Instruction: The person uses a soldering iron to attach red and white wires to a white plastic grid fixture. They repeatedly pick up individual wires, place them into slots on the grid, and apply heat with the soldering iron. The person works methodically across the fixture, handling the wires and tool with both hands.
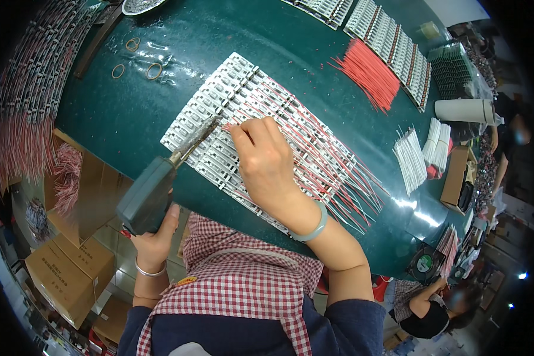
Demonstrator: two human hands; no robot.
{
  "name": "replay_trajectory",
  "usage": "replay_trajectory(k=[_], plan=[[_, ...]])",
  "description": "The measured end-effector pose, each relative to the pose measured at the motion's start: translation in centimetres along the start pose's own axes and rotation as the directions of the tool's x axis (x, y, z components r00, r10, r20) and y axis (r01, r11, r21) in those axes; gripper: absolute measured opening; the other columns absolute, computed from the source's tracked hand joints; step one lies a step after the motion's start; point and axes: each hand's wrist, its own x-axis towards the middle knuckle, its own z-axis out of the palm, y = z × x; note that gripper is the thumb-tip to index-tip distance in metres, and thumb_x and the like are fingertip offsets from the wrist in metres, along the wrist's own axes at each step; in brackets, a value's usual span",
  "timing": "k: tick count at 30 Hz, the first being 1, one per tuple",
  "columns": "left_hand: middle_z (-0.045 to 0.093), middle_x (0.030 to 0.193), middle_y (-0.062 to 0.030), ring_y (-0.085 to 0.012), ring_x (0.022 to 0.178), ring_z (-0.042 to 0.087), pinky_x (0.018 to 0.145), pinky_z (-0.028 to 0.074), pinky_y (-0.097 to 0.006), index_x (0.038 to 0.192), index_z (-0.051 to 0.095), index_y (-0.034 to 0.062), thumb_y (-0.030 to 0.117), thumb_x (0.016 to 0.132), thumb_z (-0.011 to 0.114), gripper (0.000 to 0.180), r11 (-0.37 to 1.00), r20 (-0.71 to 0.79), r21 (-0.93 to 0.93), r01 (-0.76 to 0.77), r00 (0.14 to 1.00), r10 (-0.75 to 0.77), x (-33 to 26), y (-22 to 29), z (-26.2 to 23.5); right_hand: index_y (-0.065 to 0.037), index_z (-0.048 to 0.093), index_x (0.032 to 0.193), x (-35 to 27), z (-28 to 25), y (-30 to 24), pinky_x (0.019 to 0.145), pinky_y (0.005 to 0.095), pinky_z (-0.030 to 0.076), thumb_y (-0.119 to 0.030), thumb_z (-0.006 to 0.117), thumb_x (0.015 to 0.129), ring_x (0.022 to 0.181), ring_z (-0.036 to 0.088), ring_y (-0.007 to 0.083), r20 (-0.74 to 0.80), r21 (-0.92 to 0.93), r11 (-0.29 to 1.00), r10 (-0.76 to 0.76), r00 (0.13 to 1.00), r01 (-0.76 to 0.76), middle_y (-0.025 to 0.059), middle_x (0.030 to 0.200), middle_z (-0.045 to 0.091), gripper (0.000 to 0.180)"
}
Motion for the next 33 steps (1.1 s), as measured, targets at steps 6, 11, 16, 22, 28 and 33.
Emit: replay_trajectory(k=[6,11,16,22,28,33], plan=[[0.068,0.075,-0.0078,-0.0147,0.059,0.064,0.055,0.049,-0.026,0.091,0.068,-0.0029,-0.001,0.076,0.074,0.016,1.0,0.04,-0.022,0.016,0.999,-0.015,0.0,-0.1,0.0,0.002,0.068,0.091,0.0,0.1,0.0,0.061,0.0339,0.048,0.004,0.066,0.073,0.077,0.056,0.0238,0.021,-0.022,1.0,-0.005,1.0,0.006,0.0082,0.084,0.058,0.019],[0.068,0.078,-0.0087,-0.0142,0.063,0.064,0.057,0.049,-0.026,0.09,0.066,-0.0042,-0.002,0.076,0.073,0.016,0.998,0.028,-0.048,0.043,0.999,-0.041,0.0,-0.1,0.2,0.002,0.067,0.092,0.0,0.1,0.0,0.061,0.0331,0.048,0.003,0.065,0.072,0.078,0.056,0.0236,0.03,-0.049,0.998,-0.024,0.999,0.025,0.0085,0.085,0.058,0.02],[0.068,0.08,-0.0099,-0.0156,0.065,0.065,0.059,0.049,-0.026,0.09,0.065,-0.004,-0.002,0.076,0.073,0.016,0.999,0.066,0.001,0.05,0.997,-0.05,0.3,0.2,-0.1,0.002,0.067,0.093,0.0,0.2,0.0,0.061,0.0329,0.048,0.002,0.066,0.072,0.079,0.056,0.0235,0.04,-0.072,0.997,-0.039,0.998,0.042,0.0087,0.086,0.057,0.021],[0.069,0.082,-0.0099,-0.0151,0.068,0.066,0.06,0.051,-0.026,0.092,0.067,-0.0039,-0.001,0.077,0.073,0.016,0.991,0.063,0.02,0.134,0.989,-0.135,-0.7,-0.1,-0.5,0.002,0.067,0.091,0.1,0.1,-0.1,0.06,0.0328,0.048,0.001,0.066,0.074,0.079,0.056,0.0232,0.046,-0.085,0.995,-0.044,0.998,0.047,0.0082,0.085,0.057,0.017],[0.063,0.085,-0.0071,-0.007,0.058,0.052,0.049,0.04,-0.021,0.119,0.059,-0.0059,-0.01,0.083,0.065,0.037,0.995,0.086,-0.065,0.082,0.993,-0.076,-1.6,-1.1,-0.8,0.001,0.067,0.09,0.1,0.1,-0.1,0.059,0.0331,0.047,0.001,0.066,0.073,0.079,0.056,0.0233,0.043,-0.084,0.995,-0.044,0.998,0.048,0.0083,0.085,0.056,0.017],[0.064,0.09,-0.0088,-0.0068,0.058,0.053,0.048,0.04,-0.021,0.121,0.057,-0.0062,-0.009,0.083,0.065,0.039,0.993,0.082,-0.085,0.084,0.994,-0.077,-1.9,-1.1,-1.1,0.002,0.066,0.091,0.0,0.3,-0.1,0.06,0.0337,0.047,0.003,0.065,0.071,0.078,0.055,0.024,0.016,-0.063,0.997,-0.044,0.999,0.044,0.0092,0.085,0.057,0.02]])
